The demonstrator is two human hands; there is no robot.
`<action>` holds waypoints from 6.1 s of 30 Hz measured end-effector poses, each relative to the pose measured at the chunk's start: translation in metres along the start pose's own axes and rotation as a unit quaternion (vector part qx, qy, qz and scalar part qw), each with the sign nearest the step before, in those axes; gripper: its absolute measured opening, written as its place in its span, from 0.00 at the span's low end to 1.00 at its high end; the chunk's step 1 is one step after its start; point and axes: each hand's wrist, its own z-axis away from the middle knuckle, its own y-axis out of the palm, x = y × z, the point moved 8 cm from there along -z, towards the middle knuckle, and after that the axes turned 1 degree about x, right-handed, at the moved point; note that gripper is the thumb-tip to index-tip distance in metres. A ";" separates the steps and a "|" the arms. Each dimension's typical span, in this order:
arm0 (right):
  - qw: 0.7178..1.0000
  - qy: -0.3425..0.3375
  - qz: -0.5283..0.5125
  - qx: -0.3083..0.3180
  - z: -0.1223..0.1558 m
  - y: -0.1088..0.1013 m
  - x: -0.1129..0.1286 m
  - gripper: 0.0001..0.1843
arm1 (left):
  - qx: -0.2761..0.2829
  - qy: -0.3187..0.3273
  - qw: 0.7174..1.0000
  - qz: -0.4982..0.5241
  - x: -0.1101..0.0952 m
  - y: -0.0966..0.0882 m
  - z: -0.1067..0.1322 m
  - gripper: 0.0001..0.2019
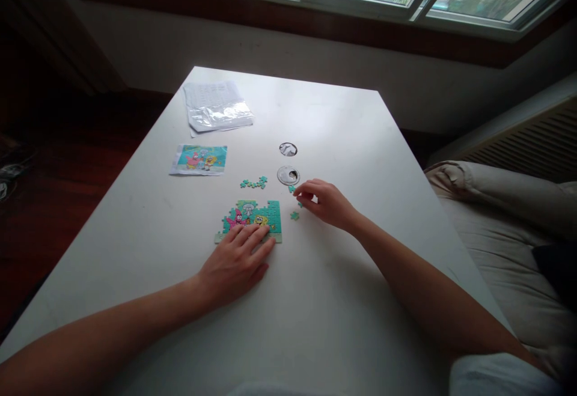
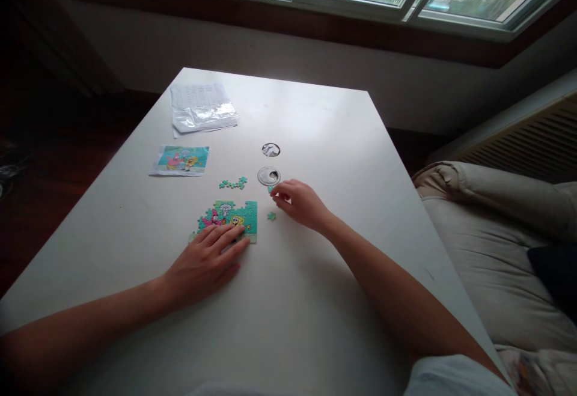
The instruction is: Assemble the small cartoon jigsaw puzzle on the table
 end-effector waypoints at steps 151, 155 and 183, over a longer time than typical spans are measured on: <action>0.998 0.001 0.061 0.005 0.017 0.022 0.009 0.10 | 0.011 0.039 0.997 0.060 0.060 0.001 -0.032 0.20; 0.997 0.004 0.076 0.016 0.017 0.022 0.013 0.07 | 0.013 0.038 0.998 0.058 0.060 0.002 -0.032 0.20; 0.994 -0.093 -0.009 0.046 0.012 0.041 0.039 0.09 | 0.006 0.024 0.999 0.036 0.059 0.005 -0.034 0.20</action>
